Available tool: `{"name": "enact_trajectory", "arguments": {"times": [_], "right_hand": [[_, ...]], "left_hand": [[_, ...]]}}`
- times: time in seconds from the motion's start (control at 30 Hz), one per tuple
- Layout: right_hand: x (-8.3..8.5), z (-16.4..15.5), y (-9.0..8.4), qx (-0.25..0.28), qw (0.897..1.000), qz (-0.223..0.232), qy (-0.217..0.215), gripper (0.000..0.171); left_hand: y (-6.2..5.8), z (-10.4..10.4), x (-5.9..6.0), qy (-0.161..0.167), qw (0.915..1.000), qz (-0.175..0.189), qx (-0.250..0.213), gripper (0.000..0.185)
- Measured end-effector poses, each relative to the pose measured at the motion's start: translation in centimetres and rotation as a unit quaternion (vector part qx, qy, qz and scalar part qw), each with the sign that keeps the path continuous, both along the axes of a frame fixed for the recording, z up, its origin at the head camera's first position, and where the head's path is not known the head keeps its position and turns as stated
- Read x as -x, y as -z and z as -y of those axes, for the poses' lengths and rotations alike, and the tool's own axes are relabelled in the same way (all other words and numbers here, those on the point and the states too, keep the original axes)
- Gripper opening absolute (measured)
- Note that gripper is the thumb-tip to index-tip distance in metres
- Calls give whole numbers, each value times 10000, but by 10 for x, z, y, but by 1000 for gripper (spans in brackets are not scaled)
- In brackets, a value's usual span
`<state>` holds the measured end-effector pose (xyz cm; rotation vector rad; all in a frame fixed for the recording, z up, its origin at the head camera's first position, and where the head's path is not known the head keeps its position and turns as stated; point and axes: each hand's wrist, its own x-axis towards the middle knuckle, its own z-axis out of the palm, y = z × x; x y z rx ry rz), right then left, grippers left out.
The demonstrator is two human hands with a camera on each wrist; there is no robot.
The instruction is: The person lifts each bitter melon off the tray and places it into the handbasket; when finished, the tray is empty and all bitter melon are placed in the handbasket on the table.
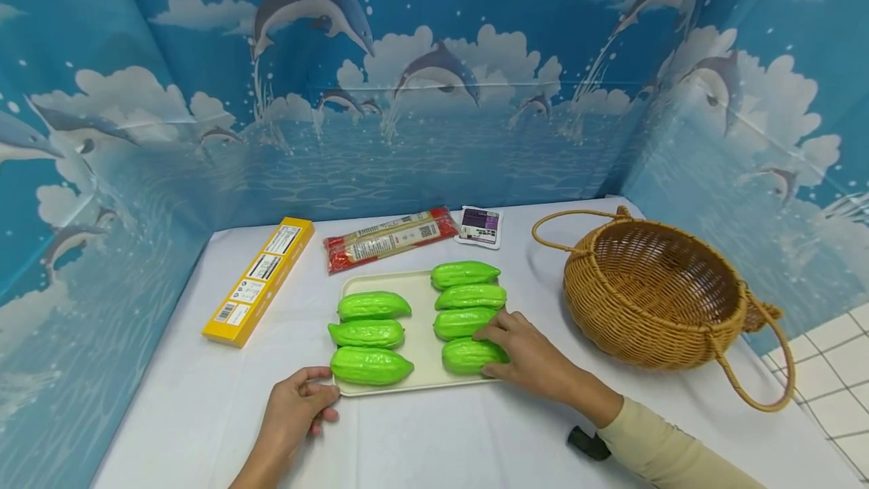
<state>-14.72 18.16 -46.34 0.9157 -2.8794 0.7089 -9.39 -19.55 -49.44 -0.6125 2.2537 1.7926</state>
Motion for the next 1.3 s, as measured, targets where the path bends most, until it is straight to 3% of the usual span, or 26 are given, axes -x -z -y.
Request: {"name": "enact_trajectory", "arguments": {"times": [0.27,0.47,0.73,1.07,1.3], "right_hand": [[-6,-1,-20,-14,9997,262,-14,43],[-16,-10,-59,-191,9984,505,-189,42],[-20,-34,-114,-158,9990,403,-81,39],[8,-90,-165,-106,9997,-35,196,49],[36,-133,-181,-447,9966,214,665,57]], "left_hand": [[-3,-1,2,5,10000,-4,-51,42],[-1,-1,3,41,10000,39,17,45],[-2,0,5,43,10000,61,54,45],[-2,0,4,13,9998,139,132,44],[-2,1,5,78,9996,144,213,44]]}}
